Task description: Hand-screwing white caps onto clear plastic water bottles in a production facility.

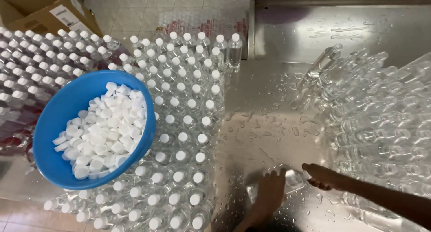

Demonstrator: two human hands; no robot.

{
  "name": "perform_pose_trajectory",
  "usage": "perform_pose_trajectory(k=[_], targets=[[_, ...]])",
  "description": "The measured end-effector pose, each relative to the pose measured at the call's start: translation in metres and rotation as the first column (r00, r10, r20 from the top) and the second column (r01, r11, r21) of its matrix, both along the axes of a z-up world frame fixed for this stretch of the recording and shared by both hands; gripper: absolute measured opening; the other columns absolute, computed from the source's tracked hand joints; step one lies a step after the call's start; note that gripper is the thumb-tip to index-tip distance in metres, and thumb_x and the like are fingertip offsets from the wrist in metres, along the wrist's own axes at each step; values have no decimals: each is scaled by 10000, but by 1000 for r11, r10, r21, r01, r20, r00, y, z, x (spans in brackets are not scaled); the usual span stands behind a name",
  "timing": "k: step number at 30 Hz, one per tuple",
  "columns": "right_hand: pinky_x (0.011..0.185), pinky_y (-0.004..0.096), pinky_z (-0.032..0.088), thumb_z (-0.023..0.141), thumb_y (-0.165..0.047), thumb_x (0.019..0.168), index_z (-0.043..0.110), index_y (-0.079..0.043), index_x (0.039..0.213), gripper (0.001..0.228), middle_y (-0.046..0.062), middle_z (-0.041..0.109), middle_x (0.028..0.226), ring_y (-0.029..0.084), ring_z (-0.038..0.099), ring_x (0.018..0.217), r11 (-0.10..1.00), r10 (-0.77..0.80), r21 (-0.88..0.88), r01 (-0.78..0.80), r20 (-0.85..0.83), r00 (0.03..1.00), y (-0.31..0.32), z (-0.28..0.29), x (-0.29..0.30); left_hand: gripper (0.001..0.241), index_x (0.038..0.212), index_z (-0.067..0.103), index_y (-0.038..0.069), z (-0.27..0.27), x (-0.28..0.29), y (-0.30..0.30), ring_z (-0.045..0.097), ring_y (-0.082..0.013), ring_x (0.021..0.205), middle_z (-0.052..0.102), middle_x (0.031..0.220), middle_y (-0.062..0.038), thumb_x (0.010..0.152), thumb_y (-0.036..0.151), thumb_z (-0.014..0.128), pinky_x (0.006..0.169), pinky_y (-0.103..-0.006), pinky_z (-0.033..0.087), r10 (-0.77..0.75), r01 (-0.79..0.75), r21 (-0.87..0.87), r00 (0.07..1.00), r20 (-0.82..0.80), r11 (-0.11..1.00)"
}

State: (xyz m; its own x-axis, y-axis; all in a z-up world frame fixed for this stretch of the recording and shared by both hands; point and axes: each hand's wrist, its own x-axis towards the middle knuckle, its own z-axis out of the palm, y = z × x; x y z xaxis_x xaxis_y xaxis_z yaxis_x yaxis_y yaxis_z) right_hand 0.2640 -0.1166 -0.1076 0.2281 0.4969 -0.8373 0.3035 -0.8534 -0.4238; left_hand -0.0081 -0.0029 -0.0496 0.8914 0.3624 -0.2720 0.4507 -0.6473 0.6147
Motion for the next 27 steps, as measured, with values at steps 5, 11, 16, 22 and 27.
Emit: perform_pose_trajectory(k=[5,11,16,22,27], targets=[[494,394,531,357,-586,1021,635,-85,1079,576,107,626,685,210,580,499,988,-2,-154,-23,-157,988,103,84,2,911,1546,408,15,-14,28,31,638,-408,1099,624,1258,-284,793,175,894,936,-561,512,111,-153,264,980,168,952],[679,431,617,470,-503,1005,596,-118,1190,446,122,734,864,265,742,703,715,365,356,-602,544,755,235,199,-46,1110,1621,167,61,21,40,107,411,-454,1408,363,1556,-317,826,392,869,1183,-595,346,498,-491,-94,829,255,866],[728,480,606,551,-430,1026,611,-33,1162,424,178,722,963,343,733,846,501,243,333,-799,832,499,360,192,-32,1181,1660,-10,100,22,18,114,139,-465,1577,45,1729,-275,872,334,837,1248,-617,227,559,-555,-129,745,364,822],[783,511,576,643,-391,984,665,-45,1198,408,197,727,1062,358,723,871,512,98,547,-662,729,678,461,157,1,1023,1658,30,108,12,6,79,154,-504,1553,-4,1714,-270,973,299,765,1196,-623,292,515,-491,-157,821,247,857],[872,486,548,771,-444,945,677,-23,1164,483,199,729,1041,356,692,999,536,-91,631,-561,704,704,490,132,-1,821,1636,231,62,26,5,69,398,-525,1461,133,1691,-287,1001,271,707,1114,-557,495,470,-396,-279,833,292,875]])
